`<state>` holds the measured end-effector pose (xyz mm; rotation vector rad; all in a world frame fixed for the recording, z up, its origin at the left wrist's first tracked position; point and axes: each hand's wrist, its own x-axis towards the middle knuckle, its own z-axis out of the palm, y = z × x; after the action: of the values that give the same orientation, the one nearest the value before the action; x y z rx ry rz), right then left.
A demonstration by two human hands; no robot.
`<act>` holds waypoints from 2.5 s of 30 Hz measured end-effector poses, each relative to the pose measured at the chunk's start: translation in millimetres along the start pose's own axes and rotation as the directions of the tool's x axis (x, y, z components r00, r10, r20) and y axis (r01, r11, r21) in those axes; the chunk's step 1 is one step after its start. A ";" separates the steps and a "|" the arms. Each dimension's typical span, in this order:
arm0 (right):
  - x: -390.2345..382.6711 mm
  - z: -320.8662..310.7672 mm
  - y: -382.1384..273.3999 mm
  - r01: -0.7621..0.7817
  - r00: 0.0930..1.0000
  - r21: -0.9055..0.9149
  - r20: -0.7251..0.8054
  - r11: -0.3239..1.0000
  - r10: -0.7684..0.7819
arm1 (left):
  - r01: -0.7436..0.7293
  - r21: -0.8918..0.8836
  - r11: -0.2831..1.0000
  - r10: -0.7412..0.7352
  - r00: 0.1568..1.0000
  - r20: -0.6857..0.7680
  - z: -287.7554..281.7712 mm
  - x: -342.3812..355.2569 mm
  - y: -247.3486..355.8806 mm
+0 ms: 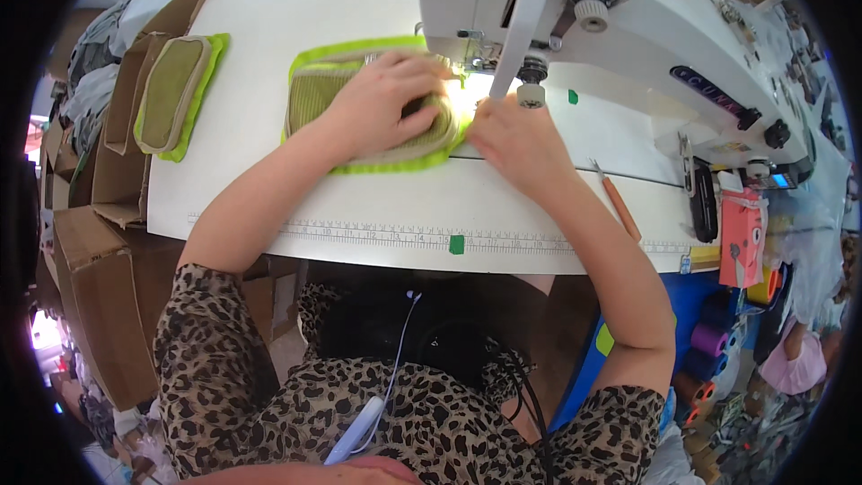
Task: Sewing the edges and components of mesh pouches using an industrial sewing machine.
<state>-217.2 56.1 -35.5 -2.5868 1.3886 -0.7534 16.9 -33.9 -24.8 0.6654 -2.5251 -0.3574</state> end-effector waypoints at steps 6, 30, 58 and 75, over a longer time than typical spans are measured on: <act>-23.7 9.9 -84.1 0.149 0.989 0.007 0.003 0.989 -0.149 | -0.024 -0.062 0.998 0.031 0.993 0.112 -33.7 -77.0 43.3; -25.3 12.9 -77.4 -0.321 0.942 -0.042 0.089 0.946 0.324 | 0.130 0.117 0.984 -0.155 0.959 0.237 -18.7 -103.7 58.9; -30.6 35.3 -101.9 -0.148 0.979 -0.187 0.108 0.971 0.170 | 0.354 0.281 0.892 -0.395 0.913 0.106 -59.0 -140.6 14.1; -72.7 94.9 -97.1 -0.037 0.864 -0.130 -0.503 0.991 -0.033 | 0.390 0.106 0.915 -0.383 0.921 -0.075 -23.8 -144.5 -25.3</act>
<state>-132.6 158.0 -114.0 -2.5926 1.6141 -1.4706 148.4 16.8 -71.9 1.2134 -2.3682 -0.3195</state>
